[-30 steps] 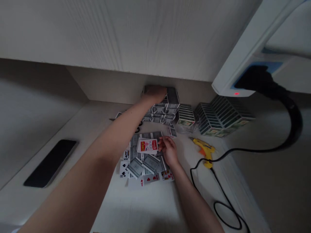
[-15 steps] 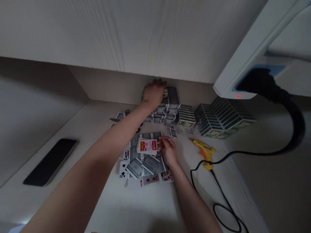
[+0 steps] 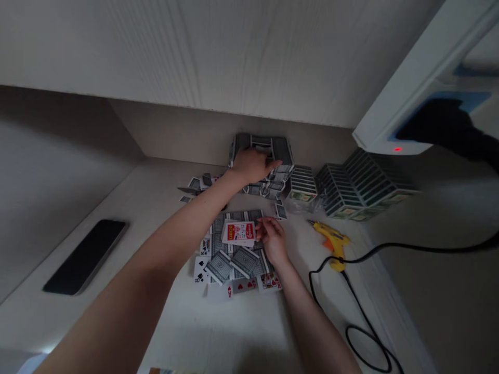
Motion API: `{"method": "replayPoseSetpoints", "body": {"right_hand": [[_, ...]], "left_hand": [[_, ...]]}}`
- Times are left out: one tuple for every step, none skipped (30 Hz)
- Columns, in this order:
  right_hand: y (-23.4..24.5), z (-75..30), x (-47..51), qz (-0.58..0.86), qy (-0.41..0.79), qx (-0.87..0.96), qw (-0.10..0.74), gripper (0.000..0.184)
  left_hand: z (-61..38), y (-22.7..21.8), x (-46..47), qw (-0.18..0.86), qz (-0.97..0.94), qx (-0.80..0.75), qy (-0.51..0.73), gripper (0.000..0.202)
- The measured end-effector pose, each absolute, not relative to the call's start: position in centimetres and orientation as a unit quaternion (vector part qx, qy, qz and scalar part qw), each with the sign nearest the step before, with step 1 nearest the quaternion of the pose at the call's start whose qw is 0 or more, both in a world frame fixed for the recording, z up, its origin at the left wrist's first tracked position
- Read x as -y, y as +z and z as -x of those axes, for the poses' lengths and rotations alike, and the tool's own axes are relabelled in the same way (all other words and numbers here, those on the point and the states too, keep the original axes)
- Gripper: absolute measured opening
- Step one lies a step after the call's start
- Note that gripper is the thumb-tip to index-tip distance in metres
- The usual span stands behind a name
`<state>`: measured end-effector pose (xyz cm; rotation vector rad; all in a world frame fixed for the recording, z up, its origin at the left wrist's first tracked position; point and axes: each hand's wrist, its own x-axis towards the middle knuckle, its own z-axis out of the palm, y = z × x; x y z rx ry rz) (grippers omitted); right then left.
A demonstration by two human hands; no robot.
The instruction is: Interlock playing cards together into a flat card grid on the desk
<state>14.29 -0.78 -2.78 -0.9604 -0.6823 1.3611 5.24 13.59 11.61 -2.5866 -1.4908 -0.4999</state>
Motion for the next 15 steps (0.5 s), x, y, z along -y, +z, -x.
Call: {"method": "replayPoseSetpoints", "body": {"right_hand": [[-2.8, -14.3, 0.8, 0.418, 0.592, 0.298, 0.621, 0.016], [-2.7, -14.3, 0.9, 0.419, 0.591, 0.299, 0.621, 0.017], [-2.7, -14.3, 0.9, 0.419, 0.591, 0.3, 0.621, 0.017], [-2.7, -14.3, 1.0, 0.42, 0.59, 0.301, 0.621, 0.017], [-2.6, -14.3, 1.0, 0.421, 0.589, 0.301, 0.621, 0.017], [-2.6, -14.3, 1.1, 0.422, 0.588, 0.3, 0.621, 0.017], [-2.6, -14.3, 1.1, 0.422, 0.588, 0.299, 0.622, 0.017], [-2.6, -14.3, 1.1, 0.422, 0.588, 0.298, 0.622, 0.017], [-2.6, -14.3, 1.1, 0.421, 0.589, 0.297, 0.622, 0.016], [-2.6, -14.3, 1.1, 0.42, 0.591, 0.297, 0.622, 0.016], [-2.6, -14.3, 1.1, 0.418, 0.592, 0.296, 0.622, 0.015], [-2.6, -14.3, 1.1, 0.416, 0.593, 0.296, 0.622, 0.015], [-2.6, -14.3, 1.0, 0.416, 0.593, 0.297, 0.622, 0.015], [-2.6, -14.3, 1.0, 0.416, 0.593, 0.299, 0.622, 0.015], [-2.6, -14.3, 0.9, 0.416, 0.592, 0.3, 0.621, 0.016]], "left_hand": [[-5.2, 11.7, -13.6, 0.05, 0.855, 0.492, -0.156, 0.066], [-5.2, 11.9, -13.7, 0.039, 0.856, 0.493, -0.147, 0.067], [-5.2, 12.1, -13.8, 0.027, 0.858, 0.495, -0.137, 0.069], [-5.2, 12.2, -14.0, 0.015, 0.858, 0.497, -0.129, 0.071], [-5.3, 12.3, -14.2, 0.004, 0.858, 0.499, -0.121, 0.072], [-5.4, 12.4, -14.3, -0.005, 0.858, 0.501, -0.113, 0.073], [-5.5, 12.4, -14.5, -0.01, 0.859, 0.502, -0.103, 0.073], [-5.7, 12.4, -14.6, -0.013, 0.86, 0.502, -0.091, 0.073], [-5.9, 12.3, -14.8, -0.014, 0.863, 0.499, -0.078, 0.072], [-6.1, 12.2, -14.9, -0.009, 0.865, 0.496, -0.077, 0.071], [-6.3, 12.0, -15.0, -0.008, 0.865, 0.496, -0.076, 0.069], [-6.5, 11.9, -15.2, -0.009, 0.864, 0.497, -0.077, 0.068], [-6.5, 11.9, -15.3, -0.011, 0.863, 0.499, -0.08, 0.066], [-6.6, 11.8, -15.4, -0.017, 0.863, 0.499, -0.082, 0.065], [-6.5, 11.9, -15.5, -0.022, 0.863, 0.497, -0.084, 0.064]]}}
